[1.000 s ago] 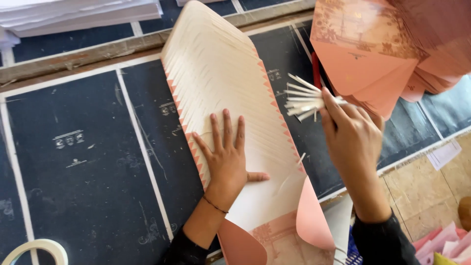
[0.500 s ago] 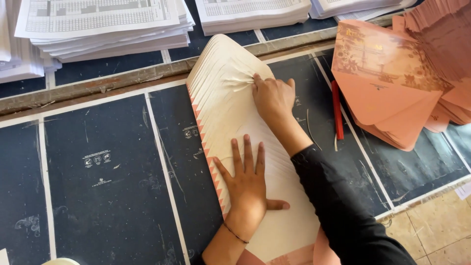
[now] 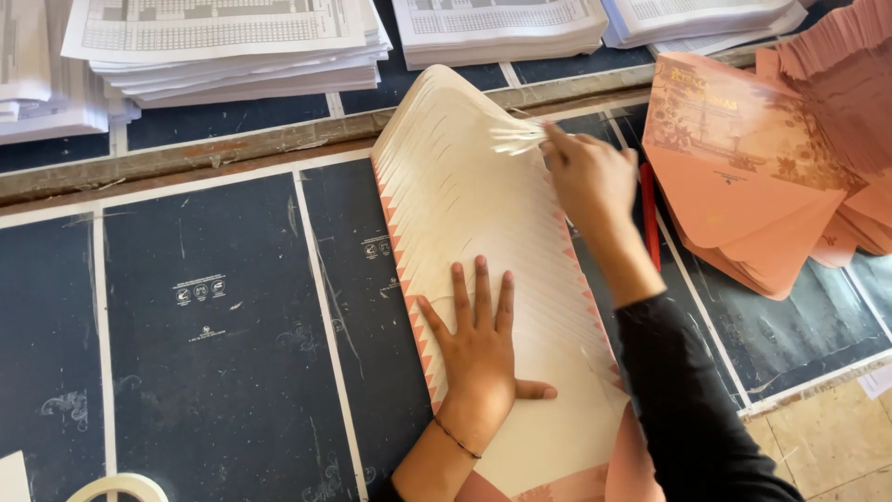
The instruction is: The person assembles pink envelopes by applying adhesive strips to the flaps and folding them shut. They use a red tool to smooth the edges and a bundle of white sticks to press the flaps firmly. The finished envelopes are stacked on the table.
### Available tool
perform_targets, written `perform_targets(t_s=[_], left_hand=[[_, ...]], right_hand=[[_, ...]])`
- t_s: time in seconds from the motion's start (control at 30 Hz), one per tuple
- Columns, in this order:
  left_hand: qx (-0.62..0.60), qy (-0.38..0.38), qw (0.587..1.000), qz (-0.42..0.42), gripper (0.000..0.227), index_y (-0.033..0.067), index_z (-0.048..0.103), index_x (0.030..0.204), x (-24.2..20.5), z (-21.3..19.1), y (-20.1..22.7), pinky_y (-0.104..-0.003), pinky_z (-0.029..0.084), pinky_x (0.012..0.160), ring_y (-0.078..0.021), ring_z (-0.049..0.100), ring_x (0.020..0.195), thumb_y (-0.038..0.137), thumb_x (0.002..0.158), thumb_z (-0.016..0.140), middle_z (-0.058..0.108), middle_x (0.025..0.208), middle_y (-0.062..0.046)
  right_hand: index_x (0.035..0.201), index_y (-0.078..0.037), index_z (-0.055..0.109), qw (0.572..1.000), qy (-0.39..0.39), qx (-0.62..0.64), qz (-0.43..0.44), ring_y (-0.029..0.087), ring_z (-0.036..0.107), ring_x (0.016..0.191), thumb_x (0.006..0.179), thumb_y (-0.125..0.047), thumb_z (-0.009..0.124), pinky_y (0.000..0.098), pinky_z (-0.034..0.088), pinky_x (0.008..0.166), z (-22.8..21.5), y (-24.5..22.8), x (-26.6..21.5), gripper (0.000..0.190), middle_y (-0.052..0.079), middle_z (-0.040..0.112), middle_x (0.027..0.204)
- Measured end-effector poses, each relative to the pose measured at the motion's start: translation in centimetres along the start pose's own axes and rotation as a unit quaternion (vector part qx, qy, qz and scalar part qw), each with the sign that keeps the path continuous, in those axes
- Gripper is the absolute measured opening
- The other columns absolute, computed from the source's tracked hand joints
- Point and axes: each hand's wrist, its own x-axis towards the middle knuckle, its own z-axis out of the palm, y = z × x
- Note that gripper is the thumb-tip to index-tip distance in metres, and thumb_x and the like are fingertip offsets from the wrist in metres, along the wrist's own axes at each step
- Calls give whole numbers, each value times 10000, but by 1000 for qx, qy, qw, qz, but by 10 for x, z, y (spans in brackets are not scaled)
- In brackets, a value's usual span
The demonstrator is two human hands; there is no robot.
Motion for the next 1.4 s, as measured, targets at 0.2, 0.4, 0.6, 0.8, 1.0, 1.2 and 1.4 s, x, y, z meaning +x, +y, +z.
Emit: perform_targets(t_s=[0.2,0.4,0.6,0.8,1.0,1.2,1.4], left_hand=[[-38,34,999,-13,1900,183,-5,1734,1,1,1,-889,30,1244,-430,-86,1733,1118,142,443,-88,1859,-151],[-37,35,999,-12,1907,182,-9,1735,0,2,3,-891,39,1244,-434,-85,1733,1108,130,446,-87,1859,-150],[-17,19,1000,-10,1932,176,43,1715,1,3,2,-904,18,1236,-459,-96,1722,1147,117,531,-86,1850,-180],[-62,68,995,-22,1897,176,-5,1716,4,3,6,-889,5,1250,-432,-101,1741,1052,98,458,-99,1860,-159],[5,-47,999,-19,1873,190,-11,1707,2,-6,5,-886,15,1241,-462,-111,1704,1172,184,460,-125,1836,-171],[12,-110,994,-15,1840,208,27,1710,7,-7,6,-886,-3,1227,-472,-120,1685,1183,240,551,-96,1832,-150],[11,-271,962,4,1724,201,-25,1723,20,-32,4,-922,-51,1162,-511,-204,1639,1139,424,612,-161,1814,-185]], right_hand=[[1550,-269,715,996,74,-28,31,368,719,996,1182,-357,502,566,377,977,-36,60,-7,434,128,812,1219],[1597,-272,670,996,62,-18,-60,366,664,842,1175,-360,524,552,362,751,-12,39,-12,455,133,737,1020],[1581,-232,633,996,-40,-11,-76,347,732,1042,1152,-422,441,514,411,876,34,-29,10,507,60,800,1139],[1563,-274,649,997,-24,-46,-51,292,740,923,1174,-405,467,494,448,920,41,-43,42,449,35,815,1092],[1453,-249,792,967,158,-25,-198,146,484,597,1228,-267,599,358,398,742,-7,-37,33,296,-63,628,704],[1567,-319,637,882,-1,-117,-456,190,625,760,1142,-398,555,396,455,708,2,-79,-34,439,-98,698,851],[1611,-322,576,891,-31,-115,-438,222,634,774,1140,-396,538,397,421,710,55,-109,-16,479,-84,728,861]])
